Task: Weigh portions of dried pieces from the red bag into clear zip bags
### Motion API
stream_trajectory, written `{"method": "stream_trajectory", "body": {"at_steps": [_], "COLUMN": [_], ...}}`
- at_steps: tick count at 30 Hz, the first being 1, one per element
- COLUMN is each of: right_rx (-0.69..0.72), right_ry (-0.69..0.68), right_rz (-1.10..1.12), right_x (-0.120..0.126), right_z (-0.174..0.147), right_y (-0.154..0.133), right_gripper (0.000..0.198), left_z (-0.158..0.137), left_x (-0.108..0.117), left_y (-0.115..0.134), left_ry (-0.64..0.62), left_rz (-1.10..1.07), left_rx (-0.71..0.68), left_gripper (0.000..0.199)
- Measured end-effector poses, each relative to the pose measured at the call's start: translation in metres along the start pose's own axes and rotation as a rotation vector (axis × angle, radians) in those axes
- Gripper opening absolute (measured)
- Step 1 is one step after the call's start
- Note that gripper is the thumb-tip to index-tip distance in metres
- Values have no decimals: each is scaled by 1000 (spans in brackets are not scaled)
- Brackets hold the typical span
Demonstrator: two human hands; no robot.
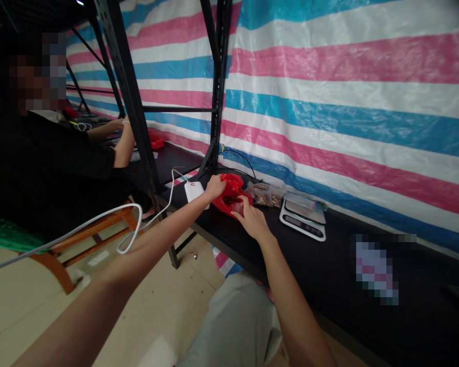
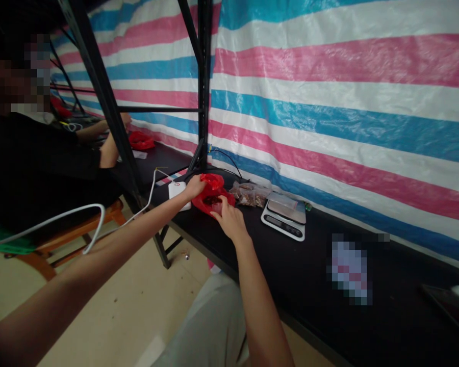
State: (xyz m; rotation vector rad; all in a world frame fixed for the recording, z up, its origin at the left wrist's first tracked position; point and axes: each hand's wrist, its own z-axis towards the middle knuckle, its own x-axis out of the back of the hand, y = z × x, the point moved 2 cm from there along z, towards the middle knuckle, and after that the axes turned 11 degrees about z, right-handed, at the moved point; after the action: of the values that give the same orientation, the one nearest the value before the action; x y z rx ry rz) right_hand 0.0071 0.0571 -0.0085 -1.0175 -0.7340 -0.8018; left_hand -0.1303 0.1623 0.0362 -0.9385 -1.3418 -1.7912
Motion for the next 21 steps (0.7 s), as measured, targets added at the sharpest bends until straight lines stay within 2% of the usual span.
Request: {"method": "stream_trajectory", "body": {"at_steps": [4,7,9,11,13,14,18,21], "right_rx": [-121,-138,-149,-155,-140,-117,9,60], "right_ry": [-2,42,57,58,67,76,119,149], "right_rz": [-68,-118,-158,-161,-133,-123,-134,-121], "right_x": [6,8,9,9,10,10,10,8], "right_z": [1,2,3,3,3,3,4,7], "right_y": [5,6,6,8,10,11,10,7], "right_gripper": [51,44,41,40,38,38,36,35], "left_z": [-4,-8,-9,-10,-11,-11,-13,-14], "left_x": [-8,-8,-9,-11,-14,-15,-21,-25], "left_y": [-7,-11,-13,-13,-14,-14,-12,-11], "left_ry": [11,14,-69,-214,-305,-311,-255,-225], "left_rz": [-14,-68,-71,-20,36,49,37,-6], "left_rx": [33,-42,-118,-166,-170,-161,-129,-136], "left_gripper": [27,43,44,26,8,7,22,25]}}
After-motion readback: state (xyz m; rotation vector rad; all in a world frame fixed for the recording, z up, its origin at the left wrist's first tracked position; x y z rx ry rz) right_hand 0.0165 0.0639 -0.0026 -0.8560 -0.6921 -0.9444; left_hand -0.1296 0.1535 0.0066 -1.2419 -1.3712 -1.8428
